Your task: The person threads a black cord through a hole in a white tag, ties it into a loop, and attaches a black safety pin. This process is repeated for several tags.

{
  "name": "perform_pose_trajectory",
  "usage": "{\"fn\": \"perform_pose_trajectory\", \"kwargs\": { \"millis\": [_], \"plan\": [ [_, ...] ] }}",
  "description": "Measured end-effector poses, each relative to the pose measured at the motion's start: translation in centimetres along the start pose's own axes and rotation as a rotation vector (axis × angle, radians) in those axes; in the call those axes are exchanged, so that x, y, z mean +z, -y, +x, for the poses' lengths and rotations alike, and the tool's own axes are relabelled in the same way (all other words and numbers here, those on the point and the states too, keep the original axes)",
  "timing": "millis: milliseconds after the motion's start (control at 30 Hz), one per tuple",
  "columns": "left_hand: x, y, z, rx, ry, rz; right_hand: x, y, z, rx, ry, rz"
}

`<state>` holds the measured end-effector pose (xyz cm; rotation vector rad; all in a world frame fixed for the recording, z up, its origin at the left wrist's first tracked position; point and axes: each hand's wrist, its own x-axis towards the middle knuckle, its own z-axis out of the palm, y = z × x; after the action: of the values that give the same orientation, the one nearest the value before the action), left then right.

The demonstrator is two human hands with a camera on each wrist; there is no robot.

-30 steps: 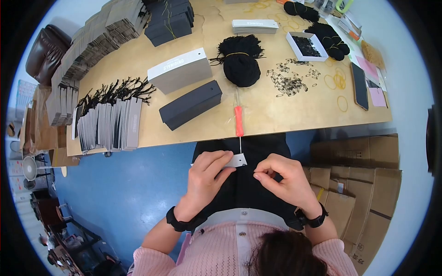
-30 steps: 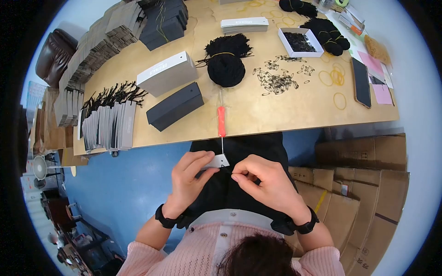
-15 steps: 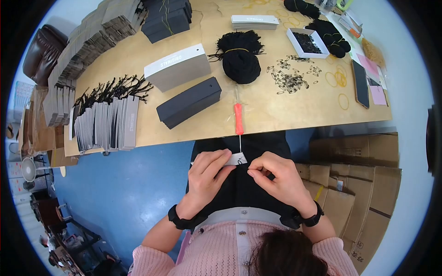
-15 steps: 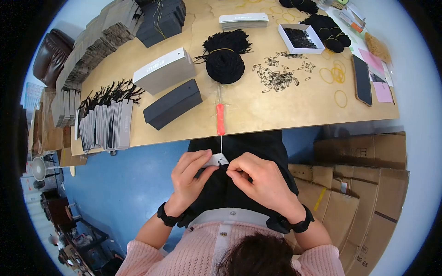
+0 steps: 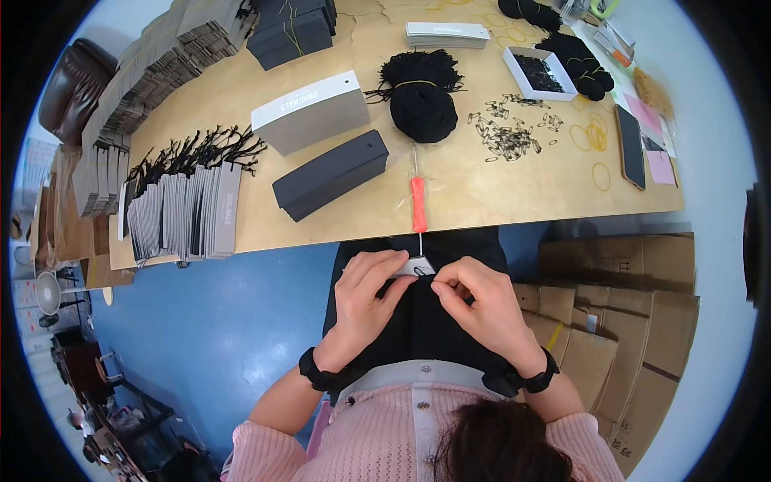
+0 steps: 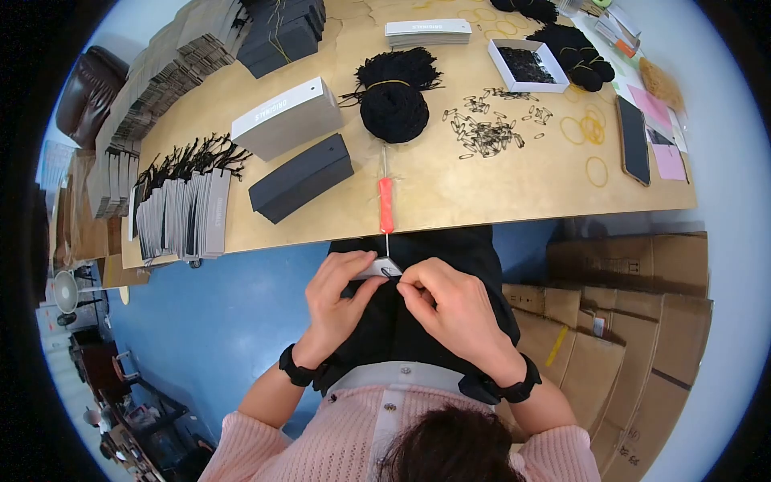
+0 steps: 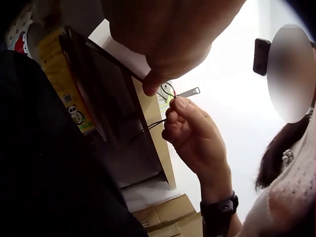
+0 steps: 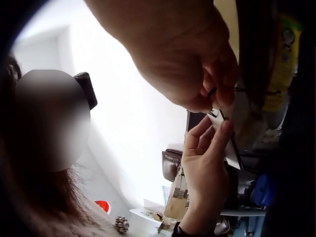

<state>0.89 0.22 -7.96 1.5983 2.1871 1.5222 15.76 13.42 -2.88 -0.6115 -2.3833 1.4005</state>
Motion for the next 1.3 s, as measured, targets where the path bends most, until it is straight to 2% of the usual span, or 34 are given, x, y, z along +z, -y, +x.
{"fn": "perform_pose_trajectory", "kwargs": {
  "millis": [100, 167, 200, 267, 300, 400, 467, 567, 733, 800, 833, 867, 900, 1000, 1167, 1233, 1267, 1300],
  "plan": [
    [0.3, 0.1, 0.1, -0.094, -0.023, -0.091, 0.3, -1.0, 0.3, 0.090, -0.043, -0.002],
    [0.1, -0.2, 0.4, -0.197, 0.064, -0.092, 0.5, -1.7, 0.2, 0.145, -0.042, 0.005],
    [-0.1, -0.3, 0.6, -0.198, 0.065, -0.093, 0.6, -2.1, 0.0, 0.202, -0.021, 0.057],
    [-0.6, -0.4, 1.0, -0.213, 0.255, -0.026, 0.6, -2.3, -0.3, 0.258, 0.001, 0.108],
    [-0.6, -0.4, 0.9, -0.212, 0.255, -0.026, 0.6, -2.3, -0.5, 0.277, 0.020, 0.130],
    [-0.7, -0.7, 0.7, -0.226, 0.281, -0.181, 0.5, -1.9, -0.9, 0.305, 0.050, 0.164],
    [-1.1, -1.3, 0.9, -0.313, 0.260, -0.336, 0.6, -1.6, -1.2, 0.319, 0.062, 0.178],
    [-1.0, -0.3, -0.1, -0.214, 0.340, -0.323, 0.8, -1.2, -1.3, 0.311, 0.088, 0.204],
    [-3.1, -2.4, 0.0, -0.281, 0.330, -0.325, -0.1, 1.2, -1.1, 0.378, 0.276, 0.301],
    [-4.1, -2.9, 0.3, -0.293, 0.318, -0.396, -1.0, 2.2, -0.6, 0.367, 0.334, 0.294],
    [-4.4, -3.0, 0.4, -0.295, 0.316, -0.395, -1.1, 2.4, -0.4, 0.249, 0.176, 0.287],
    [-4.6, -3.1, 0.5, -0.375, 0.312, -0.482, -1.2, 2.5, -0.1, 0.130, 0.018, 0.278],
    [-4.8, -3.1, 0.6, -0.454, 0.308, -0.569, -1.4, 2.7, 0.2, 0.129, 0.020, 0.278],
    [-5.3, -3.2, 1.3, -0.488, 0.346, -0.603, -2.2, 2.7, 1.5, -0.018, 0.013, 0.272],
    [-6.2, -3.2, 2.1, -0.391, 0.440, -0.471, -2.4, 2.4, 2.6, -0.044, 0.186, 0.235],
    [-6.3, -3.2, 2.1, -0.372, 0.465, -0.437, -2.3, 1.7, 2.7, 0.079, 0.310, 0.259],
    [-6.2, -3.2, 2.1, -0.356, 0.465, -0.452, -2.2, 1.6, 2.7, 0.077, 0.312, 0.259],
    [-6.2, -3.1, 2.1, -0.340, 0.467, -0.467, -2.2, 1.6, 2.7, 0.261, 0.384, 0.503]
  ]
}}
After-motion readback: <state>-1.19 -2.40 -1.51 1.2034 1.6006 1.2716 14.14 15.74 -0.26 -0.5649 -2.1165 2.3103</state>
